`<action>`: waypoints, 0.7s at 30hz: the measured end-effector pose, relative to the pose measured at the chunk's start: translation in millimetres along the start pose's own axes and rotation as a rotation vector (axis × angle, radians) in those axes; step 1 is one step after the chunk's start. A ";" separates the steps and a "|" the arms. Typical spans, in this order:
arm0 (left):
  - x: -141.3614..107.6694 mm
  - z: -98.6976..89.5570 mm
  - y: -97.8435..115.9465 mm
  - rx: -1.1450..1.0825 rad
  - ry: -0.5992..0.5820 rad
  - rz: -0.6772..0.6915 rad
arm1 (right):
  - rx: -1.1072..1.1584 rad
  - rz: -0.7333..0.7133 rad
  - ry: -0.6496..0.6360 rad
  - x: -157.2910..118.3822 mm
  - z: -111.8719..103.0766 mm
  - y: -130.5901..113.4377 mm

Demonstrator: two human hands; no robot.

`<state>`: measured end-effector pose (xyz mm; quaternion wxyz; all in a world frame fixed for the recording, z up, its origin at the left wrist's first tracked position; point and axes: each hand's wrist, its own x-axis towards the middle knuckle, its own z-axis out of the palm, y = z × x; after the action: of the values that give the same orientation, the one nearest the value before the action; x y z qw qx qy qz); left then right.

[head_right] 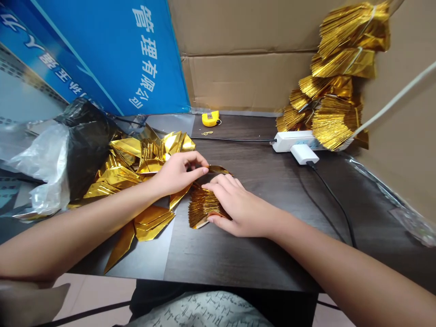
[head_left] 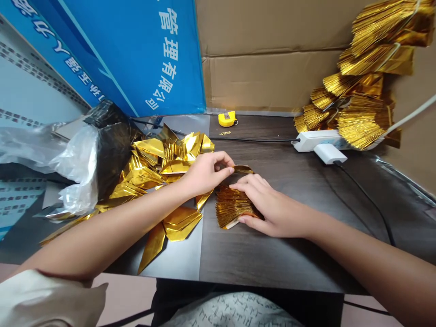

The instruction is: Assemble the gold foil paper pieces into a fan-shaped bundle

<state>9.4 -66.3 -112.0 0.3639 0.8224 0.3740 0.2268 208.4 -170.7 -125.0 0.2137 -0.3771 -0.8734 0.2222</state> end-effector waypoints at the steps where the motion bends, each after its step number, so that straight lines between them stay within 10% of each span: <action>1: -0.7 1.1 -0.5 0.028 -0.036 0.004 | -0.009 0.004 0.005 -0.3 0.2 -0.6; 21: -4.2 -18.6 -17.7 0.163 -0.399 0.459 | -0.135 0.094 0.023 -4.2 1.5 -4.7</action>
<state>-13.1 -53.6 -114.3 0.3023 0.9401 0.1165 0.1064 207.6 -177.1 -124.5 0.1871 -0.4337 -0.8652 0.1684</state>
